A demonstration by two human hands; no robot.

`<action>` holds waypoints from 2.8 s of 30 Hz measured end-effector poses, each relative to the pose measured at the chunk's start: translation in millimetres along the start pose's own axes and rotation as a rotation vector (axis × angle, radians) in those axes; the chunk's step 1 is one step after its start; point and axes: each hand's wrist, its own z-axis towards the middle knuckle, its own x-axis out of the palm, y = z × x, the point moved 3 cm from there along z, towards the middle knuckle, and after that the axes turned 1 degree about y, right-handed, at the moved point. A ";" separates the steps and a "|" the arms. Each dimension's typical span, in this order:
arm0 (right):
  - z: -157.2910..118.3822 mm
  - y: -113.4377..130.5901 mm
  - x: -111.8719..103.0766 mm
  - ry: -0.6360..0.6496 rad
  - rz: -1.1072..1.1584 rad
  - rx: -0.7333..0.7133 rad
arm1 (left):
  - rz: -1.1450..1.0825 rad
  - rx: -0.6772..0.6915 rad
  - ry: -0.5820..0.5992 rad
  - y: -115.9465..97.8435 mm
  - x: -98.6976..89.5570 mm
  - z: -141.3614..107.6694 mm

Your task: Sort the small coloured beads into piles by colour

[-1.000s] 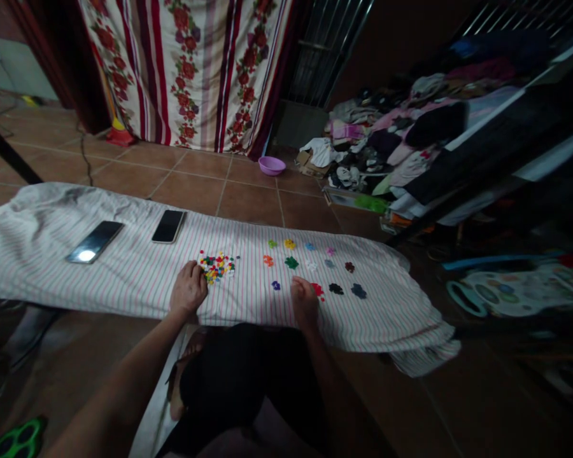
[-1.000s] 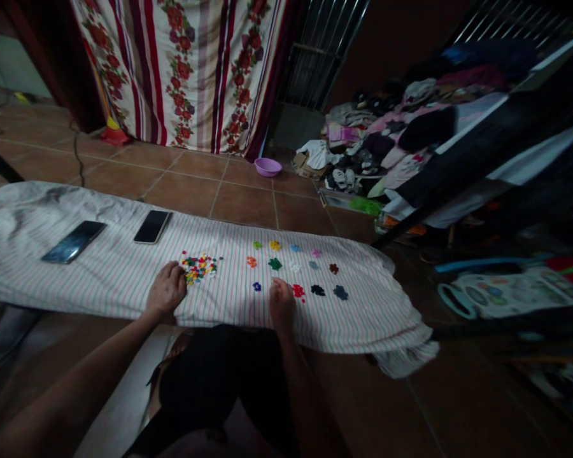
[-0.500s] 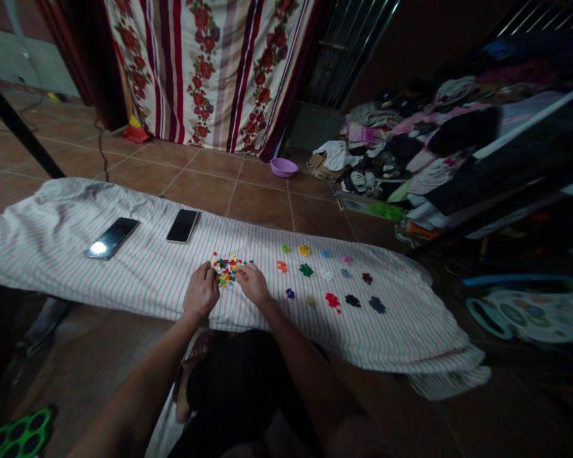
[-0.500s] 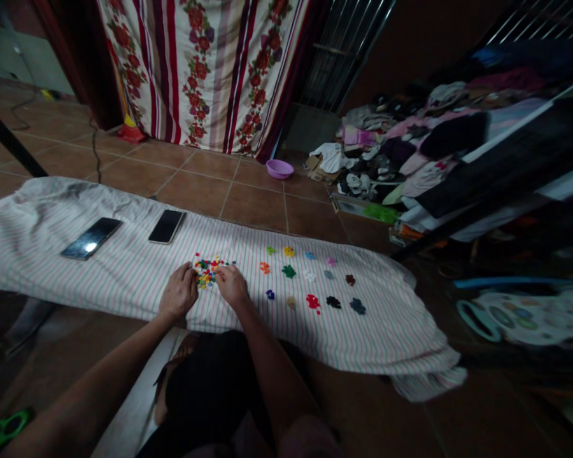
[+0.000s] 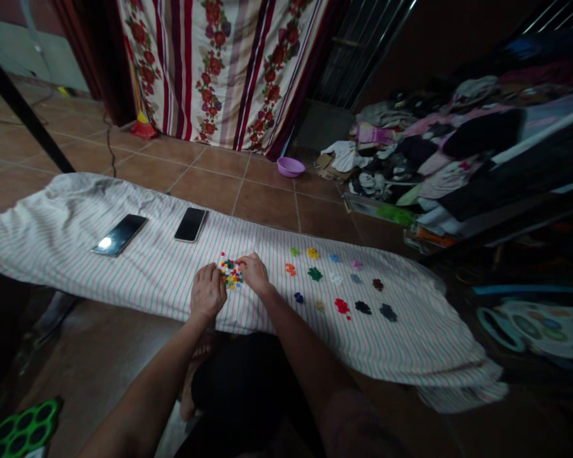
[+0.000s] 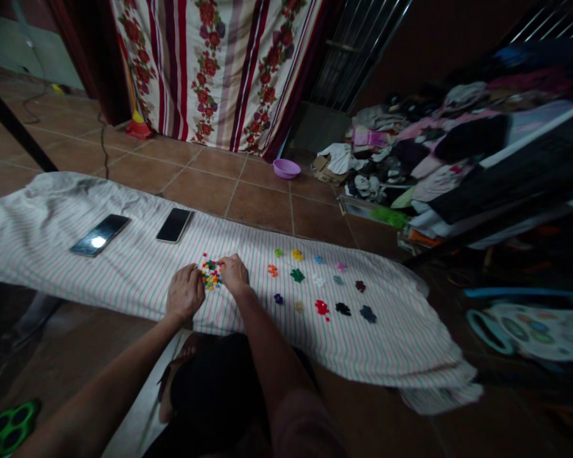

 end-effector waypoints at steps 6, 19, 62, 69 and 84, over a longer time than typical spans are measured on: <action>-3.6 -15.0 -11.0 -0.069 0.020 -0.059 | -0.003 -0.009 0.013 -0.6 -1.3 0.2; -24.1 28.0 -3.7 0.182 -0.235 -0.191 | 0.031 -0.012 0.018 -0.9 -0.5 0.0; -35.5 11.1 -7.5 0.002 0.120 0.001 | 0.090 0.061 -0.005 -0.6 -1.4 -0.3; -62.2 -27.1 -30.5 -0.041 0.131 0.060 | 0.090 0.097 -0.040 -2.8 -5.6 0.5; -146.5 -144.9 -115.4 -0.457 0.182 0.343 | 0.082 0.121 -0.018 -1.4 -5.8 0.0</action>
